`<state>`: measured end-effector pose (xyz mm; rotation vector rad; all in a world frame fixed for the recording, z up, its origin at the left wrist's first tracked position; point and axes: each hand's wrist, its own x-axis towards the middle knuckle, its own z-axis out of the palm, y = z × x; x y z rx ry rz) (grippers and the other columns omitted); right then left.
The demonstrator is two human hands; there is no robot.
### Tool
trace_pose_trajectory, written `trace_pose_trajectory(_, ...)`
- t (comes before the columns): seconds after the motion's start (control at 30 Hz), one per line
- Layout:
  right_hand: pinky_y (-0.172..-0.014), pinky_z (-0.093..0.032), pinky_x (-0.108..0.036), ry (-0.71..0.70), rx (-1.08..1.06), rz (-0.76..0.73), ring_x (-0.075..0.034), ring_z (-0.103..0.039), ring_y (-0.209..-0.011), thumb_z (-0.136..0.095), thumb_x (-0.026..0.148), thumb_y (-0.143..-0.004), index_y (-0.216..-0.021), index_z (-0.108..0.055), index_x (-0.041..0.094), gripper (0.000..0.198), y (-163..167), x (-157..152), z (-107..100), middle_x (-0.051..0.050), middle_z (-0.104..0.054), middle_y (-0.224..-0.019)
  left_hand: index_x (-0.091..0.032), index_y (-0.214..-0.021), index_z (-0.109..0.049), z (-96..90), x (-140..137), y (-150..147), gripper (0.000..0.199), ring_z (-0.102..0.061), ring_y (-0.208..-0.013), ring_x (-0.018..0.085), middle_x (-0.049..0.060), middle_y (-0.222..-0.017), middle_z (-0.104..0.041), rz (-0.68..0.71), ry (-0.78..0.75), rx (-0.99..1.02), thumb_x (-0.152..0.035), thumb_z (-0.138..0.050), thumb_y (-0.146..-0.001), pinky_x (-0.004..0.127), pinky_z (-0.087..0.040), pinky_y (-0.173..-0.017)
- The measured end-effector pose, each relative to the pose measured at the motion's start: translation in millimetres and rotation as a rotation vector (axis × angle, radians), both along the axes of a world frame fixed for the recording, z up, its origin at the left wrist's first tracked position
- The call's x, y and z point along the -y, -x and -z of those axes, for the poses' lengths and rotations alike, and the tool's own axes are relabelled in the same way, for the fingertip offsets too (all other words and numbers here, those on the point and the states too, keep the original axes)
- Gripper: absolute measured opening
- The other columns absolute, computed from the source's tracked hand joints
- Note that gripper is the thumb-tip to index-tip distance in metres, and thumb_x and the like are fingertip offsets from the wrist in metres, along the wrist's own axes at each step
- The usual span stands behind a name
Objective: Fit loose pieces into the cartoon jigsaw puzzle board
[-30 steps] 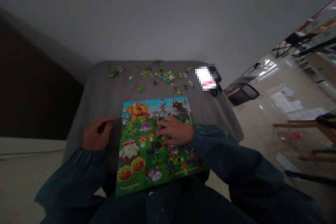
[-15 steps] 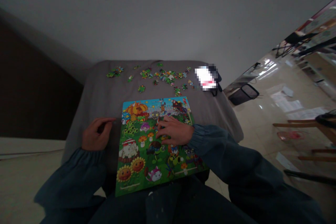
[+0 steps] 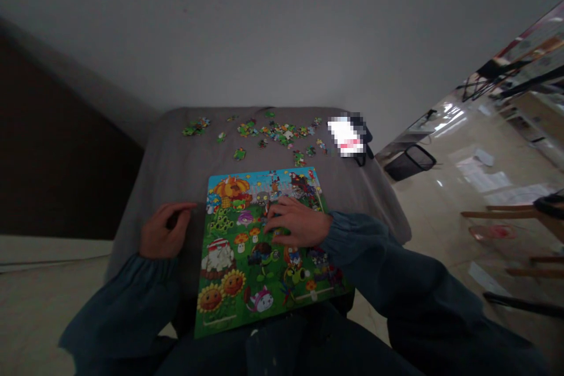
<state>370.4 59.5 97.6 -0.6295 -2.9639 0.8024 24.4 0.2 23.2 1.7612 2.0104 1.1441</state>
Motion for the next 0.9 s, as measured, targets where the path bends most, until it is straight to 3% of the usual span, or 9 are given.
trace_pose_trajectory(0.17, -0.1, -0.043, -0.045, -0.076, -0.055, 0.068, -0.027, -0.056, -0.109, -0.069, 0.034, -0.101, -0.121, -0.076, 0.018, 0.027, -1, -35, -24, -0.012, -0.071, -0.115, -0.023, -0.09, -0.079, -3.5, -1, 0, 0.028, -0.069, -0.078, 0.021, 0.005, -0.091, -0.076, 0.035, -0.015, 0.032, -0.043, -0.058, -0.088, 0.032, -0.055, -0.07)
trace_pose_trajectory(0.3, -0.105, -0.047, -0.043, -0.104, 0.011, 0.167, -0.026, -0.063, -0.116, -0.066, 0.03, -0.101, -0.128, -0.071, 0.015, 0.03, 30, -86, -29, -0.014, -0.072, -0.122, -0.024, -0.087, -0.079, -2.9, -2, -1, 0.029, -0.071, -0.081, 0.024, 0.006, -0.09, -0.077, 0.035, -0.036, 0.051, -0.043, -0.057, -0.087, 0.034, -0.057, -0.072)
trace_pose_trajectory(0.53, -0.119, -0.042, -0.047, -0.169, 0.041, 0.311, -0.03, -0.054, -0.142, -0.067, 0.018, -0.099, -0.144, -0.061, 0.014, 0.045, 106, -158, -2, -0.02, -0.058, -0.152, -0.023, -0.086, -0.079, -0.5, 0, -4, 0.029, -0.072, -0.079, 0.022, 0.006, -0.087, -0.078, 0.051, -0.076, 0.085, -0.039, -0.054, -0.089, 0.032, -0.058, -0.073)
trace_pose_trajectory(0.6, -0.113, -0.049, -0.047, -0.162, 0.056, 0.32, -0.03, -0.06, -0.134, -0.07, 0.022, -0.099, -0.139, -0.063, 0.016, 0.041, 118, -171, 8, -0.017, -0.062, -0.145, -0.022, -0.086, -0.079, -0.4, 2, -5, 0.029, -0.073, -0.079, 0.021, 0.007, -0.086, -0.078, 0.065, -0.087, 0.086, -0.037, -0.053, -0.09, 0.032, -0.059, -0.074)
trace_pose_trajectory(0.67, -0.098, -0.059, -0.048, -0.144, 0.079, 0.317, -0.026, -0.067, -0.117, -0.067, 0.039, -0.102, -0.135, -0.063, 0.019, 0.039, 125, -182, 17, -0.011, -0.064, -0.137, -0.021, -0.087, -0.078, 0.7, 4, -5, 0.029, -0.073, -0.081, 0.02, 0.007, -0.087, -0.078, 0.078, -0.093, 0.085, -0.035, -0.053, -0.092, 0.032, -0.059, -0.075)
trace_pose_trajectory(0.9, -0.096, -0.06, -0.047, -0.026, 0.138, 0.285, -0.025, -0.068, -0.115, -0.067, 0.039, -0.102, -0.135, -0.063, 0.018, 0.039, 127, -198, 33, -0.011, -0.064, -0.135, -0.019, -0.089, -0.077, 4.1, 5, -4, 0.028, -0.073, -0.083, 0.02, 0.007, -0.089, -0.077, 0.113, -0.095, 0.13, -0.035, -0.055, -0.095, 0.034, -0.06, -0.077)
